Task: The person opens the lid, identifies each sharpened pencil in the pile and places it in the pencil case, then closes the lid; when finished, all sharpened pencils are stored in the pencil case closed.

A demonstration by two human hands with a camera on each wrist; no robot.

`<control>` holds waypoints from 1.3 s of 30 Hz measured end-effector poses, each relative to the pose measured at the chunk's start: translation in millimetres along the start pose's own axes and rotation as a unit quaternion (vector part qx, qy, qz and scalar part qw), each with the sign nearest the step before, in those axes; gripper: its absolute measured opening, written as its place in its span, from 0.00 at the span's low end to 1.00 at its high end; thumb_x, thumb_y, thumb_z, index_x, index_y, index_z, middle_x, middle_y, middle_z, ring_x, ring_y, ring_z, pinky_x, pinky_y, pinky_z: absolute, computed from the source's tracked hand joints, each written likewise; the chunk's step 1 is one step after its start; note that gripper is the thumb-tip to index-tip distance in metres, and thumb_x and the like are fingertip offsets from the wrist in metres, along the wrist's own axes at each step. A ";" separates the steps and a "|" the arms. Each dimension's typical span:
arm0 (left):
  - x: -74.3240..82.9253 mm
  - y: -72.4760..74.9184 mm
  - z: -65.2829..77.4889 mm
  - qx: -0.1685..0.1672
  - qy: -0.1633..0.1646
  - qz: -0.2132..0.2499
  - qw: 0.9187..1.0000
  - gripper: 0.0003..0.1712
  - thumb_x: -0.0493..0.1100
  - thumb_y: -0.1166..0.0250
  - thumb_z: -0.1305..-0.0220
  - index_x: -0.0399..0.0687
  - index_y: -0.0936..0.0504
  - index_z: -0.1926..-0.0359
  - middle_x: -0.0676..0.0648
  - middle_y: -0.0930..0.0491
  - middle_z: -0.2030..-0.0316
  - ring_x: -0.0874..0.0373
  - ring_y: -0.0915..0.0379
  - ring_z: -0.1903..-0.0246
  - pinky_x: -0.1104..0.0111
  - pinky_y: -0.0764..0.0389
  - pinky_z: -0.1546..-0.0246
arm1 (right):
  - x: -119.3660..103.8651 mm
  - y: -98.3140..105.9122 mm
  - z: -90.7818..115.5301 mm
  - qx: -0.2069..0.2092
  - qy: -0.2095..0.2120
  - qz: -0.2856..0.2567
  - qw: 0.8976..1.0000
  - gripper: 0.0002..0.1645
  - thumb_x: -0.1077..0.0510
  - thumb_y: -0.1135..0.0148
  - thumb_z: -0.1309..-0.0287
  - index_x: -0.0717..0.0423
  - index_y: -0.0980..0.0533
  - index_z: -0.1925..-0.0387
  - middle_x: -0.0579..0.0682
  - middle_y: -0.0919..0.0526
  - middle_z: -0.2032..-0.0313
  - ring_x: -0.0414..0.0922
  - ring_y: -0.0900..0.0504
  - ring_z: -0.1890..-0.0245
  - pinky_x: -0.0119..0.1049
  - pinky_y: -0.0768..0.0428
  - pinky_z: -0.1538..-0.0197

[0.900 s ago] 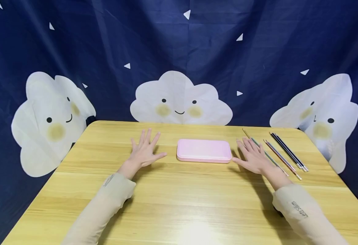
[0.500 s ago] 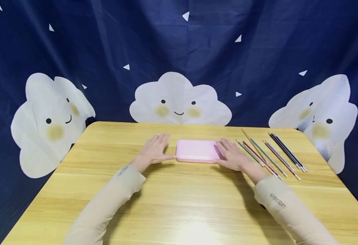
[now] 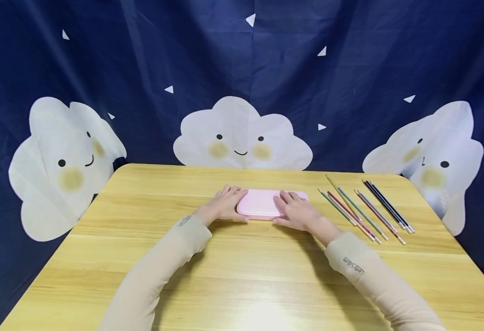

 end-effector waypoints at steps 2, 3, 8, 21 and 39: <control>0.1 -0.9 -1.8 0.002 -0.001 0.007 1.000 0.54 0.67 0.34 0.56 0.46 0.43 0.33 0.41 0.39 0.38 0.48 0.46 0.42 0.56 0.40 0.43 | -0.6 -1.0 -1.2 0.009 0.007 0.025 1.000 0.44 0.34 0.47 0.46 0.61 0.37 0.39 0.65 0.35 0.42 0.63 0.34 0.44 0.56 0.28 0.51; 0.1 -1.5 -2.6 0.003 -0.001 0.012 1.000 0.54 0.67 0.33 0.56 0.46 0.42 0.33 0.41 0.38 0.39 0.47 0.46 0.43 0.56 0.39 0.44 | -0.7 -1.7 -1.8 0.013 0.010 0.036 0.999 0.43 0.34 0.47 0.45 0.62 0.37 0.40 0.65 0.34 0.42 0.63 0.33 0.45 0.56 0.27 0.52; -1.3 -5.8 -5.3 0.015 -0.010 0.036 0.999 0.53 0.63 0.31 0.57 0.43 0.41 0.35 0.40 0.36 0.41 0.47 0.43 0.45 0.56 0.38 0.46 | 1.8 -9.6 -3.5 0.066 0.044 0.106 0.991 0.40 0.34 0.49 0.44 0.62 0.34 0.43 0.64 0.30 0.48 0.59 0.28 0.52 0.50 0.21 0.64; -3.0 -11.1 -6.7 0.043 -0.030 0.078 0.996 0.49 0.56 0.28 0.58 0.39 0.38 0.38 0.38 0.35 0.44 0.46 0.42 0.47 0.56 0.38 0.47 | 11.3 -41.5 -4.9 0.381 0.209 0.292 0.852 0.30 0.48 0.76 0.29 0.64 0.30 0.63 0.64 0.22 0.68 0.54 0.21 0.72 0.37 0.21 0.74; -4.3 -6.1 -5.2 0.031 -0.018 0.074 0.997 0.49 0.55 0.27 0.59 0.40 0.38 0.39 0.39 0.36 0.44 0.46 0.43 0.44 0.56 0.40 0.43 | 6.0 -37.5 -9.1 0.317 0.157 0.253 0.900 0.41 0.40 0.82 0.32 0.65 0.27 0.57 0.62 0.21 0.58 0.53 0.22 0.63 0.40 0.23 0.73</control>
Point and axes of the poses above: each hand's wrist, its own z-axis away from the middle knuckle, its own y-axis out of the back of the hand, x = y × z, the point moved 1 cm from there along -z, towards the middle knuckle
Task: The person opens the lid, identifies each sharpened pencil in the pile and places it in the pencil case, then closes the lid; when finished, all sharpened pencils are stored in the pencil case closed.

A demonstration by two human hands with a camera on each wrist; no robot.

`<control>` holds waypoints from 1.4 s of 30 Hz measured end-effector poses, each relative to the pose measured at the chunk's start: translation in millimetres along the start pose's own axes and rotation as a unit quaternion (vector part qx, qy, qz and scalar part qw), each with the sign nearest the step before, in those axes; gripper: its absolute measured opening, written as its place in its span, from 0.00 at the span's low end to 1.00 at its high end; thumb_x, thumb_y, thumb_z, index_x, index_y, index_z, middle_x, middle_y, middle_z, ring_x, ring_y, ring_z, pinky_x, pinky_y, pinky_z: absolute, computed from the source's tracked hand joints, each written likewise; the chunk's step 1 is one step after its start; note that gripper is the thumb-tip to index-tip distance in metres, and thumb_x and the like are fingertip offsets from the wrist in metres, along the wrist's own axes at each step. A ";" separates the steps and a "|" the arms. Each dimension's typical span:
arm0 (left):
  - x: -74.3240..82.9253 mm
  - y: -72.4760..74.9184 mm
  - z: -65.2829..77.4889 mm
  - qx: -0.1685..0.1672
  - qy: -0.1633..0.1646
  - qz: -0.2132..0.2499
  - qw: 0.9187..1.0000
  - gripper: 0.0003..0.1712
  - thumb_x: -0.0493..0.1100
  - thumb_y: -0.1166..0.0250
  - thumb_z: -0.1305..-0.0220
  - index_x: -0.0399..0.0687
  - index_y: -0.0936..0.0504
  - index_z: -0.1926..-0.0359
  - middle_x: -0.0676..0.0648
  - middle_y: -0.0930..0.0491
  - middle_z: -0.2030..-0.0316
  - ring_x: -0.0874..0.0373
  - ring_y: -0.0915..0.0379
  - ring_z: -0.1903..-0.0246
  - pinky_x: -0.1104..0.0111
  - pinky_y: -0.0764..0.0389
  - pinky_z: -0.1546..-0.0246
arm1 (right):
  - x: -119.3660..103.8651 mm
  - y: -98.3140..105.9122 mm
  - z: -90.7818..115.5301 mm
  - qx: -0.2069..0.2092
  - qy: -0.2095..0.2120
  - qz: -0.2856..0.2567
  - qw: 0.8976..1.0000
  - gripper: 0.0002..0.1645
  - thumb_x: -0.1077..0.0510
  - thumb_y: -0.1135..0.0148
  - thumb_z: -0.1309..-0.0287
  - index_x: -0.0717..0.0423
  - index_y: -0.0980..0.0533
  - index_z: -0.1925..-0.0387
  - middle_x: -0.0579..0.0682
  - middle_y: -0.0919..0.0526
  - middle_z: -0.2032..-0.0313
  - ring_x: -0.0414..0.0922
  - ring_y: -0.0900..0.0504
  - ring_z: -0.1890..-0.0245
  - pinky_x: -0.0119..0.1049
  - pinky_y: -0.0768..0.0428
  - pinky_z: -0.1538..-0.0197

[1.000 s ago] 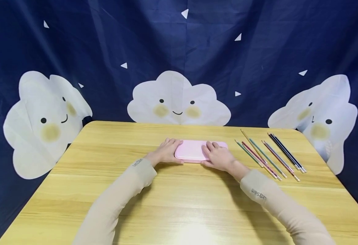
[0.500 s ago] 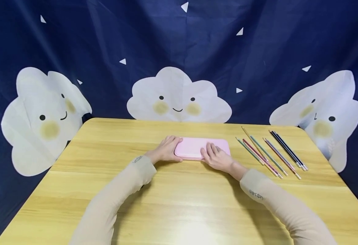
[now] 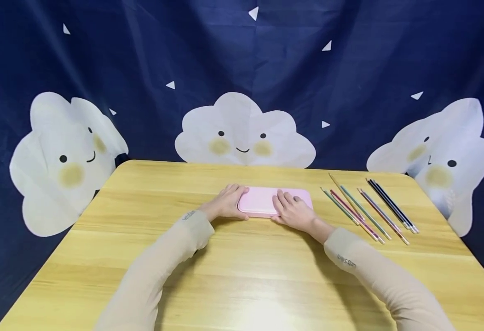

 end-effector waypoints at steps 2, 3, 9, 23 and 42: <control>1.7 -0.6 -1.9 -0.004 0.004 0.002 1.000 0.49 0.55 0.27 0.59 0.41 0.38 0.38 0.39 0.36 0.44 0.47 0.43 0.44 0.56 0.39 0.43 | 0.1 -0.3 1.1 0.023 0.017 0.016 0.999 0.39 0.43 0.82 0.31 0.64 0.27 0.58 0.62 0.20 0.60 0.52 0.22 0.65 0.38 0.23 0.73; 2.7 -0.6 -3.1 -0.004 0.005 0.004 1.000 0.49 0.55 0.27 0.59 0.41 0.38 0.38 0.39 0.36 0.44 0.47 0.42 0.45 0.57 0.39 0.43 | 0.2 -0.7 1.9 0.037 0.024 0.023 0.999 0.36 0.45 0.80 0.30 0.64 0.27 0.59 0.62 0.20 0.62 0.51 0.22 0.66 0.38 0.23 0.73; 7.9 4.9 -7.4 0.000 0.007 0.013 1.000 0.49 0.54 0.27 0.59 0.41 0.39 0.38 0.39 0.36 0.44 0.46 0.41 0.45 0.57 0.38 0.43 | 5.8 0.9 0.6 0.081 0.045 0.040 0.995 0.25 0.54 0.74 0.29 0.63 0.30 0.63 0.62 0.21 0.67 0.50 0.25 0.72 0.35 0.26 0.76; -2.4 1.5 1.7 0.007 0.007 0.016 1.000 0.50 0.55 0.26 0.59 0.42 0.40 0.38 0.39 0.36 0.45 0.46 0.41 0.45 0.56 0.37 0.45 | 27.6 30.7 15.3 -0.207 -0.122 -0.165 0.957 0.38 0.35 0.46 0.46 0.58 0.33 0.44 0.58 0.27 0.47 0.57 0.28 0.50 0.52 0.26 0.53; -2.2 -2.1 2.4 -0.015 0.064 0.052 0.996 0.72 0.56 0.26 0.60 0.36 0.69 0.31 0.37 0.53 0.32 0.42 0.55 0.34 0.51 0.49 0.37 | 72.3 14.0 13.5 -0.009 -0.500 -0.388 0.774 0.18 0.58 0.52 0.34 0.65 0.35 0.48 0.66 0.20 0.62 0.58 0.19 0.67 0.51 0.24 0.60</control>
Point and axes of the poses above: each hand's wrist, its own z-axis away from the middle knuckle, its own y-axis out of the back of the hand, x = y × z, the point moved 1 cm from there along -z, towards the middle knuckle
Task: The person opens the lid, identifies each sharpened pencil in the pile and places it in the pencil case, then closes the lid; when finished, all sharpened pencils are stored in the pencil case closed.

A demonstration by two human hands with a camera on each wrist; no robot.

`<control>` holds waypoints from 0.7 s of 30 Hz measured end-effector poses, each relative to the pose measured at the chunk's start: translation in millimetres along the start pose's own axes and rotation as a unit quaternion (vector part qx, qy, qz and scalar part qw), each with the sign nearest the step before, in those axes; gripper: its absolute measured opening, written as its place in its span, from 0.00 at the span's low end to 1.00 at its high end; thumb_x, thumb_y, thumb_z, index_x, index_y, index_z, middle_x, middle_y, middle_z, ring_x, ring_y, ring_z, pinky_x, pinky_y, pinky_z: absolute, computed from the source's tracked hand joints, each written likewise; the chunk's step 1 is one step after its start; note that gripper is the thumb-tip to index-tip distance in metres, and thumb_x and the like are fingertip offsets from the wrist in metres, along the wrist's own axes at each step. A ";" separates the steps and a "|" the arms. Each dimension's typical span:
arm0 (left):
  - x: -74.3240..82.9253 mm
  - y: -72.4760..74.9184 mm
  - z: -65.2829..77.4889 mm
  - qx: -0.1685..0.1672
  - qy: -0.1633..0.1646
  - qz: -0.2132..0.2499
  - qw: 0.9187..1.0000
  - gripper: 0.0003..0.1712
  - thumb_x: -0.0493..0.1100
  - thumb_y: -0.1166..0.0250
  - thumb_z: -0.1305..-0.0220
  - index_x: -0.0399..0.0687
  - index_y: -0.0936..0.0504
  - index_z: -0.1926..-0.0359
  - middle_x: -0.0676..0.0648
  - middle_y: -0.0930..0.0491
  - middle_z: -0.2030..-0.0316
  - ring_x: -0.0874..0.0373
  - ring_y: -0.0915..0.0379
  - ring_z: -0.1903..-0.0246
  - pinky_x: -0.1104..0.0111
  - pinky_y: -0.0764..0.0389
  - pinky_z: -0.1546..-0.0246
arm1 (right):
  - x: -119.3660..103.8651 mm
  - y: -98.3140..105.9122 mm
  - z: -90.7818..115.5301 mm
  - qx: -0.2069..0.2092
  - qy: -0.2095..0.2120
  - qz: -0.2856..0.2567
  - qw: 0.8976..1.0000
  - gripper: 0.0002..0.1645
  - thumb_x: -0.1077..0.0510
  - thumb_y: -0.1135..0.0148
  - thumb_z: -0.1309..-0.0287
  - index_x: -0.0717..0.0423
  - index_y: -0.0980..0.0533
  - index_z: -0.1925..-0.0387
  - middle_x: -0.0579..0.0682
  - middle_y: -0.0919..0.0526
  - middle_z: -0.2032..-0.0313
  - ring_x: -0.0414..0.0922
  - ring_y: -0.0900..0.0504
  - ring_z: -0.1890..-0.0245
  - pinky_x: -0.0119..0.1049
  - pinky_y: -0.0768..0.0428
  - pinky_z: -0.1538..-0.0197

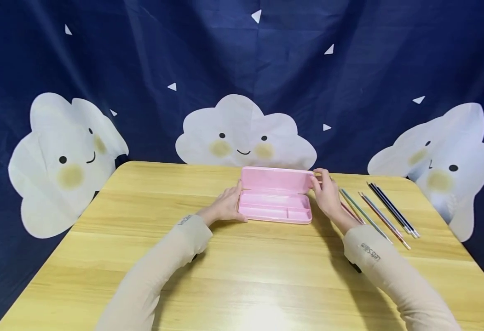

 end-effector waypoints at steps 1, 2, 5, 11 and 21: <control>0.6 -0.3 -0.4 -0.001 -0.002 -0.008 1.000 0.70 0.57 0.27 0.59 0.36 0.67 0.31 0.36 0.52 0.32 0.42 0.54 0.35 0.52 0.48 0.37 | 1.5 -1.3 -1.3 -0.001 0.004 0.009 1.000 0.18 0.59 0.52 0.34 0.65 0.35 0.46 0.67 0.21 0.59 0.58 0.20 0.65 0.51 0.25 0.57; 1.3 -0.5 -0.8 -0.001 -0.005 -0.013 1.000 0.68 0.57 0.27 0.59 0.35 0.63 0.30 0.36 0.49 0.33 0.43 0.52 0.36 0.53 0.46 0.38 | 2.8 -2.1 -2.6 -0.006 0.008 0.020 1.000 0.19 0.60 0.52 0.35 0.65 0.35 0.45 0.67 0.24 0.56 0.59 0.21 0.63 0.51 0.25 0.56; 3.1 -0.2 -2.0 0.001 -0.015 -0.030 0.999 0.63 0.57 0.27 0.58 0.35 0.54 0.31 0.38 0.42 0.38 0.45 0.46 0.41 0.56 0.39 0.43 | 5.8 -3.0 -7.5 -0.037 0.015 0.057 0.998 0.25 0.62 0.52 0.36 0.66 0.39 0.39 0.69 0.30 0.54 0.60 0.27 0.61 0.52 0.30 0.53; 4.9 2.6 -3.8 0.001 -0.016 -0.042 0.999 0.59 0.56 0.27 0.59 0.36 0.47 0.32 0.41 0.38 0.44 0.47 0.44 0.46 0.58 0.37 0.49 | 10.2 -0.5 -15.6 -0.187 -0.013 0.138 0.973 0.34 0.57 0.53 0.35 0.65 0.51 0.33 0.73 0.36 0.52 0.64 0.38 0.51 0.58 0.38 0.48; 5.2 3.7 -1.7 -0.012 -0.012 -0.041 0.999 0.57 0.56 0.27 0.59 0.38 0.45 0.32 0.42 0.38 0.45 0.48 0.43 0.47 0.58 0.37 0.50 | 15.1 10.5 3.1 -0.363 -0.071 0.200 0.907 0.35 0.44 0.60 0.33 0.54 0.51 0.31 0.71 0.39 0.48 0.63 0.42 0.48 0.60 0.45 0.52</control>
Point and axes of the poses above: each hand's wrist, its own z-axis away from the middle knuckle, its own y-axis out of the back of the hand, x = y × z, the point moved 1 cm from there along -z, towards the middle knuckle
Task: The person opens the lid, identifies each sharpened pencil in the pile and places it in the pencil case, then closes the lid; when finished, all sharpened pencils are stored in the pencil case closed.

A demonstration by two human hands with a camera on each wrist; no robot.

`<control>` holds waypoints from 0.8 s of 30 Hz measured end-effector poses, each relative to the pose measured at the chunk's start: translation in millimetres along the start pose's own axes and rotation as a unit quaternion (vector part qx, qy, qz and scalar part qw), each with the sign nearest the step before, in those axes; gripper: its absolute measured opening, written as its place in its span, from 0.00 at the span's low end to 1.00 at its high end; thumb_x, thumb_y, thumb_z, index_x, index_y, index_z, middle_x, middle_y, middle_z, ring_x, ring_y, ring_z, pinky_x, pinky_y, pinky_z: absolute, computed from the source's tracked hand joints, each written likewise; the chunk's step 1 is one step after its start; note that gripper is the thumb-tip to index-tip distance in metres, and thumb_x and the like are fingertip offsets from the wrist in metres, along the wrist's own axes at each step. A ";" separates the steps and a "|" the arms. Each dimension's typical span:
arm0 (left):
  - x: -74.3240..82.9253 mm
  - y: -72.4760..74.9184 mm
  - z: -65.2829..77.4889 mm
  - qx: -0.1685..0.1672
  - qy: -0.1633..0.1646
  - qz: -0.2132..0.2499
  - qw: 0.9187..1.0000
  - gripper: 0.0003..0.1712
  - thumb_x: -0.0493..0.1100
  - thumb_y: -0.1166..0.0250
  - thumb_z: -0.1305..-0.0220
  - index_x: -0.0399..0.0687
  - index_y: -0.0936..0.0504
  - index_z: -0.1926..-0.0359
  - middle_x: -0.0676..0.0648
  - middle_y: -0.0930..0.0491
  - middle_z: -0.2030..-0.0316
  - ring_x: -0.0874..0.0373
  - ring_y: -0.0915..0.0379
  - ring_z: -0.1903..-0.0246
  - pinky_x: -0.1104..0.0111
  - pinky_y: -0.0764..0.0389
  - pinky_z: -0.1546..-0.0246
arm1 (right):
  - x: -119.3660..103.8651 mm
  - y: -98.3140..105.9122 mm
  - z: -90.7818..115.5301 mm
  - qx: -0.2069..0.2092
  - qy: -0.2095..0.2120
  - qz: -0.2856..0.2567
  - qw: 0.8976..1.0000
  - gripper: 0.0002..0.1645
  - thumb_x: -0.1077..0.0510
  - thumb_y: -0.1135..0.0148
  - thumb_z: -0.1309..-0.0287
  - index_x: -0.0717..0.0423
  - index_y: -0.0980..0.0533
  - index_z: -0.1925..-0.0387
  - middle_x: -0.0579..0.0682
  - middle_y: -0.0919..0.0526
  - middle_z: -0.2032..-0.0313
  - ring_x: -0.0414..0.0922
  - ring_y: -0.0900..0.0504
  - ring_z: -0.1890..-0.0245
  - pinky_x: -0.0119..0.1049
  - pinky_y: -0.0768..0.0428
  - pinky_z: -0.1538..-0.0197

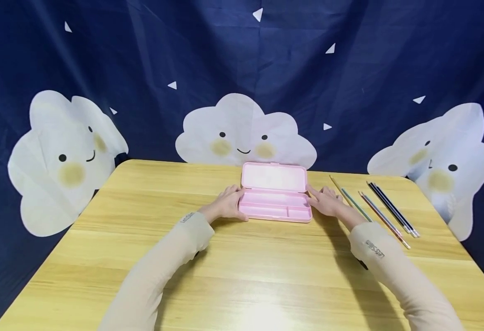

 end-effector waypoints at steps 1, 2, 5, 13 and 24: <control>0.5 0.7 0.0 -0.001 0.002 -0.001 1.000 0.57 0.56 0.27 0.59 0.38 0.46 0.32 0.41 0.38 0.45 0.48 0.43 0.46 0.58 0.38 0.50 | 0.0 -0.4 3.6 -0.002 0.006 0.004 1.000 0.35 0.44 0.59 0.33 0.54 0.50 0.31 0.71 0.38 0.49 0.62 0.41 0.49 0.59 0.43 0.54; 0.9 1.5 0.0 -0.002 0.004 -0.002 1.000 0.58 0.56 0.27 0.59 0.38 0.46 0.32 0.41 0.38 0.45 0.48 0.43 0.46 0.58 0.38 0.50 | -0.1 -0.9 6.8 -0.004 0.012 0.007 1.000 0.35 0.45 0.58 0.34 0.55 0.49 0.31 0.70 0.38 0.49 0.62 0.40 0.50 0.58 0.43 0.55; 0.8 2.8 -0.3 0.003 0.007 -0.002 1.000 0.58 0.56 0.27 0.60 0.37 0.45 0.33 0.41 0.37 0.45 0.47 0.43 0.46 0.57 0.38 0.51 | -0.6 -3.6 13.6 -0.003 0.025 0.015 1.000 0.35 0.44 0.56 0.35 0.55 0.47 0.32 0.67 0.35 0.51 0.59 0.37 0.51 0.57 0.41 0.56; -7.7 -0.7 -1.7 0.003 0.008 -0.003 1.000 0.57 0.62 0.29 0.59 0.43 0.44 0.32 0.42 0.37 0.41 0.47 0.44 0.44 0.56 0.39 0.50 | -1.8 -7.1 15.9 0.003 0.033 0.027 0.999 0.34 0.46 0.53 0.36 0.56 0.43 0.33 0.62 0.32 0.58 0.53 0.36 0.57 0.50 0.39 0.60; -4.5 6.0 -3.8 -0.011 0.017 -0.016 1.000 0.61 0.67 0.31 0.60 0.50 0.49 0.30 0.47 0.39 0.59 0.53 0.46 0.59 0.65 0.45 0.61 | -1.7 -5.0 17.7 0.003 0.029 0.012 0.999 0.31 0.49 0.53 0.35 0.56 0.42 0.34 0.66 0.32 0.53 0.57 0.37 0.51 0.57 0.40 0.55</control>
Point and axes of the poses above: each hand's wrist, its own z-axis away from the middle knuckle, its own y-axis out of the back of the hand, x = y × z, the point moved 1 cm from there along -z, towards the middle knuckle
